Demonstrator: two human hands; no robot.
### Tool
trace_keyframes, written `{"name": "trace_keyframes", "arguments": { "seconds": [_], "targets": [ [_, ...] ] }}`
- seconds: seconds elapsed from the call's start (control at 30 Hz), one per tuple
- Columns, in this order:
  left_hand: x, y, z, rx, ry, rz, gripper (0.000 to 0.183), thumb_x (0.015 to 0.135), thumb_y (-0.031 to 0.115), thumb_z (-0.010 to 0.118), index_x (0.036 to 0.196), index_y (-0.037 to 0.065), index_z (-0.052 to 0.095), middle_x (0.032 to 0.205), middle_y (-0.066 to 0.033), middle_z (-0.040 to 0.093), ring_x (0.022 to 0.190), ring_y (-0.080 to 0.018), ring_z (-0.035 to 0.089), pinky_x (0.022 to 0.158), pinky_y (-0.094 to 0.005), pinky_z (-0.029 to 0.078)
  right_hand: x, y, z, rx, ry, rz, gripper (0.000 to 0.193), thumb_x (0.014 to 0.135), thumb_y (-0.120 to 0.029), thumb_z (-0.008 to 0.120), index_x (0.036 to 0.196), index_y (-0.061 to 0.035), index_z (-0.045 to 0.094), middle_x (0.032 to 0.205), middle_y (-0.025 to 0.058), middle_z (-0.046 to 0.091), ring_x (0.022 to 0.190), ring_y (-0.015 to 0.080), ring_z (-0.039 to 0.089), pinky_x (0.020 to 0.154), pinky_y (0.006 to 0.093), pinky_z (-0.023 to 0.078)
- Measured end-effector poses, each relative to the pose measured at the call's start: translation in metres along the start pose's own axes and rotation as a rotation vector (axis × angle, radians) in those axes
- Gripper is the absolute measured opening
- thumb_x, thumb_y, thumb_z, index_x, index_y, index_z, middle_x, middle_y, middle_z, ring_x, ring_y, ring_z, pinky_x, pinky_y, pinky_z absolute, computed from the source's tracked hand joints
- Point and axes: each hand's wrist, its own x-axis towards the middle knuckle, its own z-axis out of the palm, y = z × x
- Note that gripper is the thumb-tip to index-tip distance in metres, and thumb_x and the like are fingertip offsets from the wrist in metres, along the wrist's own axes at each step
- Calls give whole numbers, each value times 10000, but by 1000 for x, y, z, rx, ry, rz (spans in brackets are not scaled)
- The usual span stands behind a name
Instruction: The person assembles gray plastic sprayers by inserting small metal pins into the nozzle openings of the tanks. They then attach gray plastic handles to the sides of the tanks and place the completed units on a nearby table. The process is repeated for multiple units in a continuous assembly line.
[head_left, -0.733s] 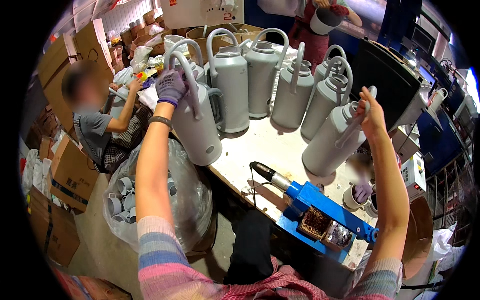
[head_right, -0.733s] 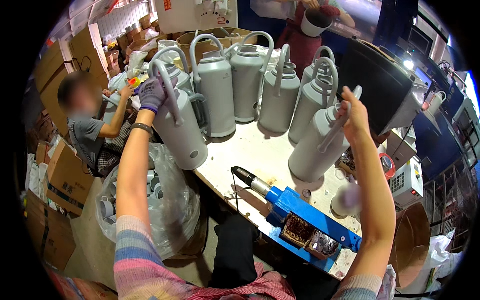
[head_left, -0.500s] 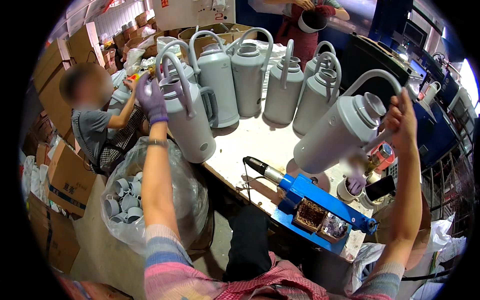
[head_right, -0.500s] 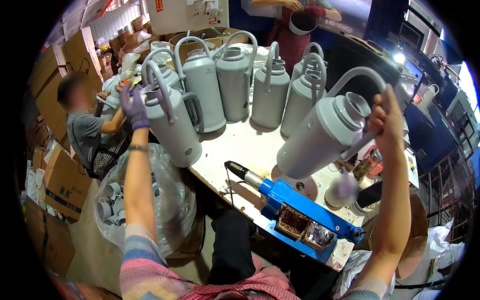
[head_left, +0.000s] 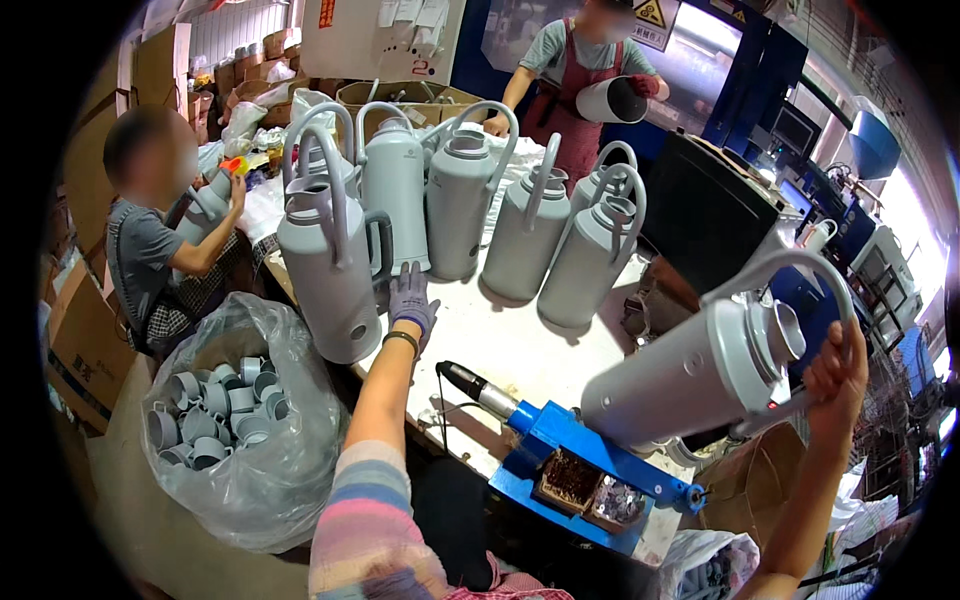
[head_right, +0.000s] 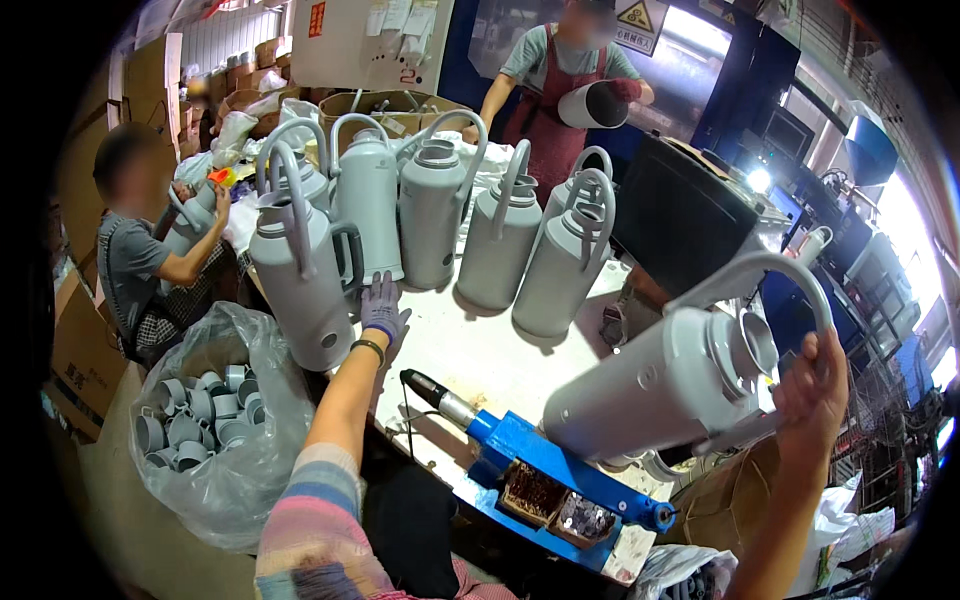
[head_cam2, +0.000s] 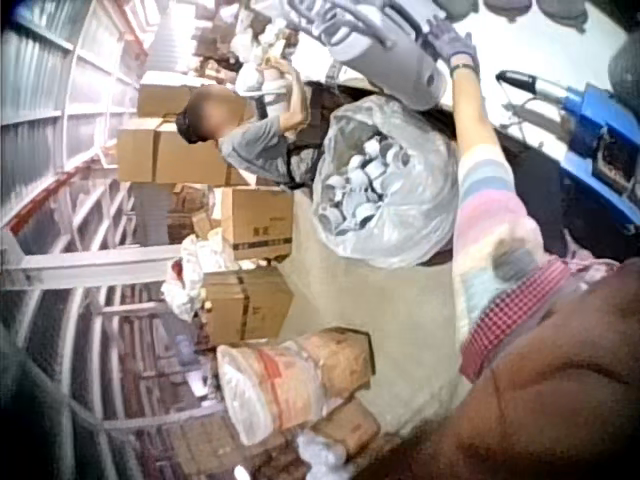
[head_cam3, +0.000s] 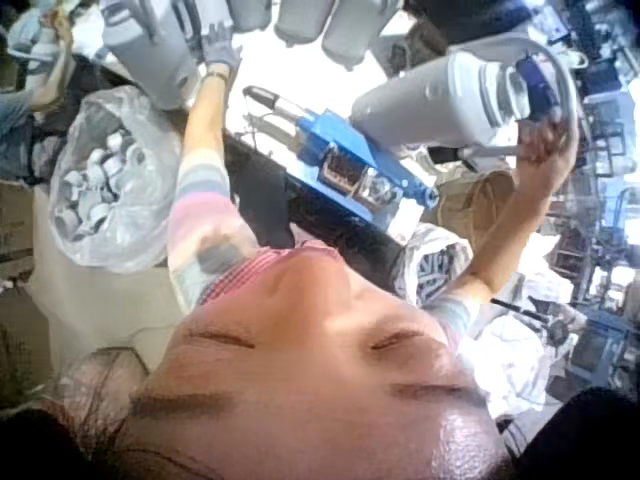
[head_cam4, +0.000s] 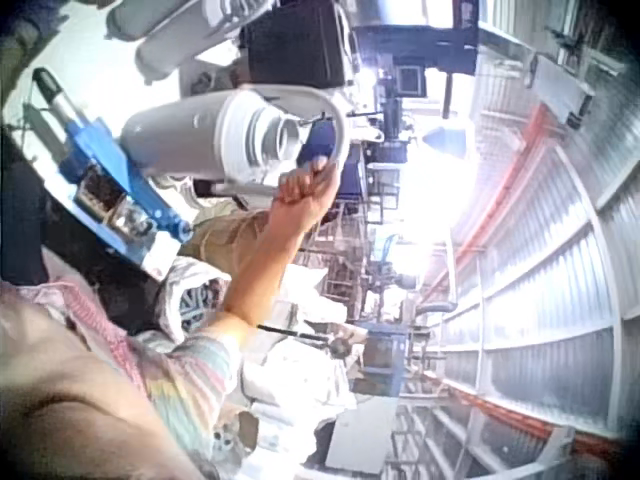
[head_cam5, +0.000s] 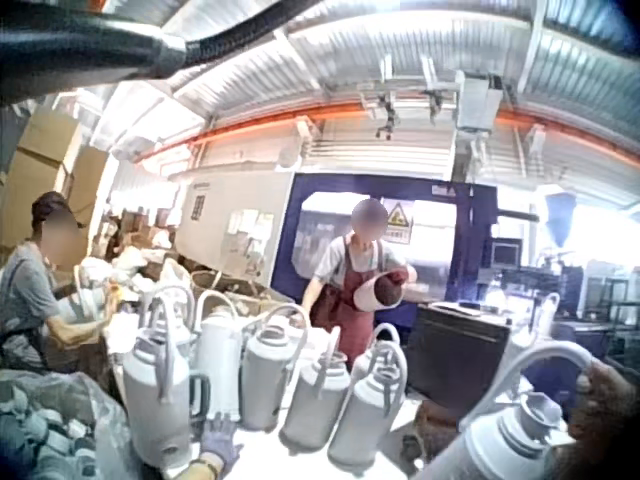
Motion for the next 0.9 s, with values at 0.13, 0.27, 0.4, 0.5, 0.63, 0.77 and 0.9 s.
{"name": "trace_keyframes", "arguments": {
  "seconds": [0.13, 0.27, 0.4, 0.5, 0.63, 0.77, 0.9],
  "targets": [
    [-9, 18, 11, -47, 109, 69, 758, 899, 528, 545, 1463, 39, 416, 1598, -149, 244, 1497, -321, 152, 1151, -482, 226, 5, 9, -12, 56, -47, 19, 216, 1027, -281, 517, 914, -98, 527, 525, -107, 261, 385, -9, 219, 338, 194, 191],
    [-27, 24, 21, -60, 39, 64, 817, 914, 557, 505, 1485, -7, 354, 1603, -155, 233, 1495, -312, 164, 1175, -481, 193, 15, 16, -6, 2, -47, -2, 179, 1012, -258, 539, 930, -99, 534, 528, -108, 257, 389, -4, 206, 356, 199, 195],
    [-40, 20, 38, -146, -97, 69, 768, 915, 520, 526, 1466, 2, 390, 1590, -156, 265, 1479, -324, 210, 1174, -476, 213, 16, 21, 1, 13, -50, -26, 176, 1001, -260, 556, 946, -93, 552, 527, -107, 252, 390, -1, 201, 363, 199, 185],
    [-36, 33, -10, -204, 293, 311, 639, 865, 402, 638, 1440, 185, 465, 1548, -152, 318, 1454, -367, 229, 1144, -553, 260, 11, 21, -8, 21, -16, -24, 194, 995, -278, 569, 959, -88, 575, 527, -104, 245, 390, 2, 193, 364, 202, 180],
    [4, -1, -58, 57, 358, 276, 712, 829, 487, 641, 1462, 231, 439, 1592, -119, 243, 1459, -384, 206, 1163, -611, 155, 9, 18, -10, -1, 2, -86, 259, 992, -325, 576, 1022, -69, 605, 520, -101, 250, 386, 11, 182, 363, 211, 172],
    [5, -3, -73, 119, 206, 232, 763, 817, 569, 616, 1475, 237, 419, 1600, -141, 213, 1473, -381, 172, 1186, -593, 77, 0, 9, -23, -56, 12, -186, 314, 1042, -356, 483, 1040, -52, 562, 533, -93, 244, 387, 11, 162, 348, 218, 157],
    [-6, 14, -86, -356, 361, 188, 751, 833, 498, 640, 1451, 132, 420, 1531, -206, 320, 1430, -406, 250, 1175, -568, 157, -9, -19, -40, 65, 16, -260, 344, 1049, -360, 438, 1060, -32, 543, 546, -62, 343, 382, 30, 210, 380, 210, 228]
  ]
}}
